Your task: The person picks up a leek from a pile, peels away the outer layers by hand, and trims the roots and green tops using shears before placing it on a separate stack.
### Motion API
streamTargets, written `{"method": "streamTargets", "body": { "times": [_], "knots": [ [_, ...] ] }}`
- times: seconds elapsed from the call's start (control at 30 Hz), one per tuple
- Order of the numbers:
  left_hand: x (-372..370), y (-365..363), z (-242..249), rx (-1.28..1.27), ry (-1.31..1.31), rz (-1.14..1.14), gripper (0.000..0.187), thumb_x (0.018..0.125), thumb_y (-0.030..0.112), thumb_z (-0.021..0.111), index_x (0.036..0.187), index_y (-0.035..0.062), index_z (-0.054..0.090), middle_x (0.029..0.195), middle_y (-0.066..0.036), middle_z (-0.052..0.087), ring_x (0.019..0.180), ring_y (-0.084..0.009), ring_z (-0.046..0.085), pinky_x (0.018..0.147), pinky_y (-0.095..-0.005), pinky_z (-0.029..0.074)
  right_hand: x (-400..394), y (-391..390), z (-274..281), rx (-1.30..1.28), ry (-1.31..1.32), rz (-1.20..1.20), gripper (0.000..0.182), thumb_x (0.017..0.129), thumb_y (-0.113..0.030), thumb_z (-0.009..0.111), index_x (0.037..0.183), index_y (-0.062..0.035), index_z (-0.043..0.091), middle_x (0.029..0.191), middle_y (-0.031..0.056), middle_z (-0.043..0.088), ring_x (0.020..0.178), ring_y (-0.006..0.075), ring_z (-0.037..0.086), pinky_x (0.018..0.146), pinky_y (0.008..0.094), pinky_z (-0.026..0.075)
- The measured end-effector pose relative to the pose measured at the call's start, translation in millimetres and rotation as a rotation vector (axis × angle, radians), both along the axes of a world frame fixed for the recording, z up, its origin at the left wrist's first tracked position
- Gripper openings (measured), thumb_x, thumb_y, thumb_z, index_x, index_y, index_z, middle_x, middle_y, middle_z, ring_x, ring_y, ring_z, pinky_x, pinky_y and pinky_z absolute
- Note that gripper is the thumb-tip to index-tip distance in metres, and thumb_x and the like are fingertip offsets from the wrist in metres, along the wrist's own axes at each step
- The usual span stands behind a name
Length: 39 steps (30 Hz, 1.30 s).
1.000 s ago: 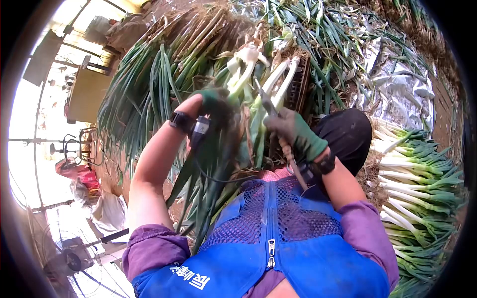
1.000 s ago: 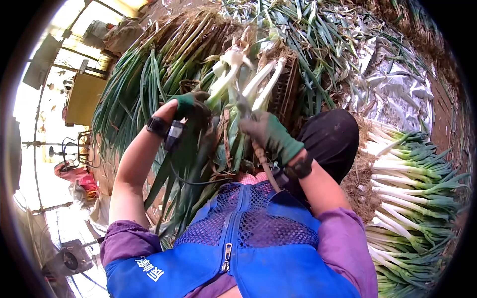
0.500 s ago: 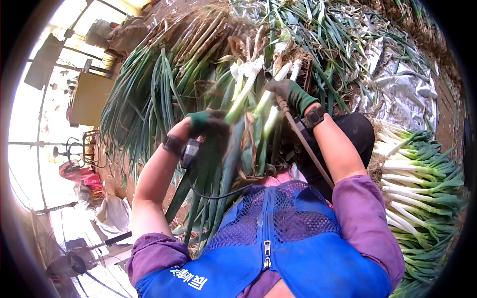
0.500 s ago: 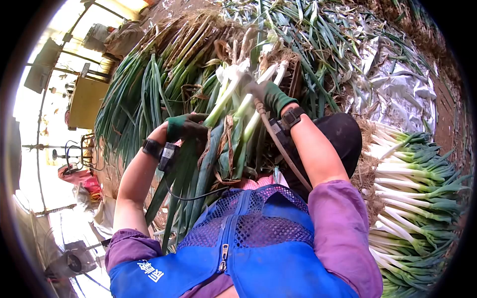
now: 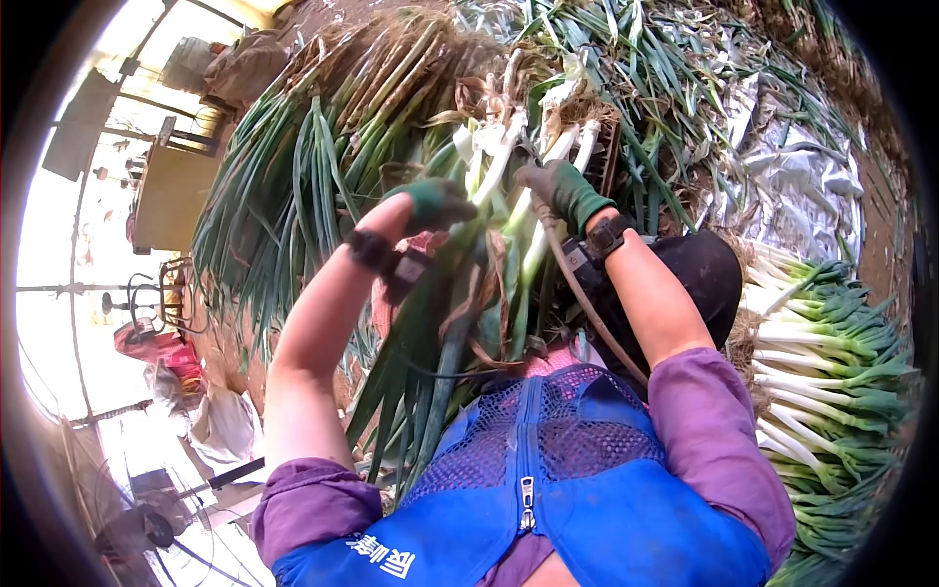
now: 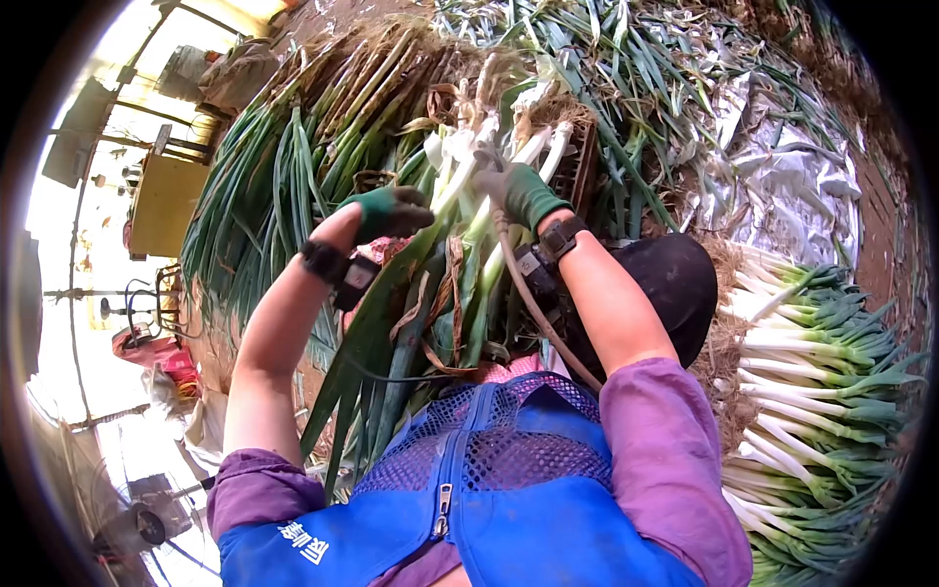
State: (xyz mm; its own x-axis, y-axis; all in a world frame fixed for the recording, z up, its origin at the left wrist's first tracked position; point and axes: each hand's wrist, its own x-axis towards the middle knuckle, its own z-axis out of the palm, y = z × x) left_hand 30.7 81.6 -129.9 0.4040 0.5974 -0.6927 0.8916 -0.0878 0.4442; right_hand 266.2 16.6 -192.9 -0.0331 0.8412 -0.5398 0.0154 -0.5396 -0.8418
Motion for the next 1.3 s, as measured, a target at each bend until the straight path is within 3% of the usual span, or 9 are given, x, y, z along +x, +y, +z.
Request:
{"method": "streamTargets", "body": {
  "times": [0.13,0.3,0.43,0.53,0.57,0.7,1.0,1.1,1.3],
  "knots": [
    [33,8,-34,0.149,0.167,-0.170,0.054,0.073,0.043,0.073,0.110,0.0046,0.066,0.097,-0.018,0.070,0.084,-0.0282,0.067,0.075,-0.0348,0.053,-7,6,-25,0.137,-0.143,-0.038,0.040,0.086,-0.031,0.065,0.074,0.0078,0.063,0.054,0.0112,0.055,0.041,0.0207,0.053,0.037,0.0343,0.043],
    [19,20,-50,0.047,-0.014,0.060,0.045,0.075,0.035,0.074,0.108,0.0048,0.067,0.100,-0.015,0.069,0.088,-0.0205,0.065,0.075,-0.0330,0.052,1,-10,16,-0.019,-0.006,0.035,0.036,0.085,-0.031,0.066,0.091,0.0044,0.065,0.062,0.0122,0.058,0.041,0.0200,0.052,0.041,0.0337,0.047],
    [-22,25,-26,0.517,-0.367,-0.745,0.020,0.085,0.004,0.067,0.104,0.0089,0.068,0.087,-0.003,0.063,0.082,-0.0178,0.062,0.072,-0.0330,0.051,3,-10,-12,0.005,0.045,0.298,0.043,0.087,-0.032,0.066,0.108,0.0046,0.064,0.068,0.0142,0.062,0.047,0.0207,0.057,0.044,0.0325,0.048],
    [-38,14,-4,-0.142,-0.605,0.013,0.025,0.083,-0.008,0.065,0.104,0.0049,0.066,0.099,-0.009,0.069,0.095,-0.0216,0.069,0.080,-0.0347,0.056,0,-41,21,-0.050,0.289,0.140,0.042,0.089,-0.033,0.064,0.109,0.0037,0.065,0.076,0.0160,0.066,0.057,0.0199,0.062,0.050,0.0309,0.050],
    [-46,19,11,0.349,-0.554,-0.484,0.028,0.083,-0.009,0.065,0.108,0.0047,0.065,0.100,-0.009,0.070,0.099,-0.0210,0.069,0.084,-0.0357,0.058,8,-51,33,0.162,0.221,0.264,0.047,0.087,-0.041,0.064,0.105,0.0025,0.065,0.083,0.0142,0.066,0.067,0.0184,0.063,0.056,0.0300,0.050],
    [-89,27,76,-0.041,-0.755,0.470,0.023,0.088,0.006,0.064,0.111,0.0040,0.063,0.100,-0.008,0.069,0.092,-0.0207,0.067,0.088,-0.0333,0.054,38,-67,-18,0.187,-0.069,-0.052,0.057,0.078,-0.054,0.067,0.098,-0.0010,0.064,0.080,0.0087,0.062,0.071,0.0156,0.060,0.059,0.0301,0.047],
    [-170,68,161,1.070,-0.461,0.710,0.030,0.079,0.022,0.068,0.103,0.0061,0.060,0.074,-0.005,0.060,0.058,-0.0158,0.058,0.050,-0.0323,0.047,66,-85,-57,0.098,-0.764,-0.161,0.093,0.073,-0.064,0.072,0.126,0.0099,0.054,0.122,0.0313,0.061,0.111,0.0387,0.063,0.094,0.0440,0.048],
    [-137,37,137,0.670,-0.612,0.694,0.027,0.080,0.021,0.073,0.099,0.0077,0.060,0.071,-0.006,0.060,0.056,-0.0165,0.059,0.050,-0.0314,0.048,45,-84,-80,0.320,-0.970,-0.193,0.080,0.080,-0.059,0.068,0.127,0.0046,0.056,0.111,0.0234,0.065,0.101,0.0318,0.065,0.087,0.0416,0.050],
    [-12,-12,63,0.010,-0.456,0.571,0.024,0.081,0.028,0.073,0.092,0.0074,0.066,0.073,-0.005,0.063,0.058,-0.0157,0.060,0.051,-0.0294,0.049,10,-80,-73,0.200,-0.129,-0.182,0.040,0.084,-0.040,0.066,0.095,-0.0008,0.069,0.076,0.0165,0.066,0.072,0.0250,0.063,0.066,0.0395,0.050]
  ]
}}
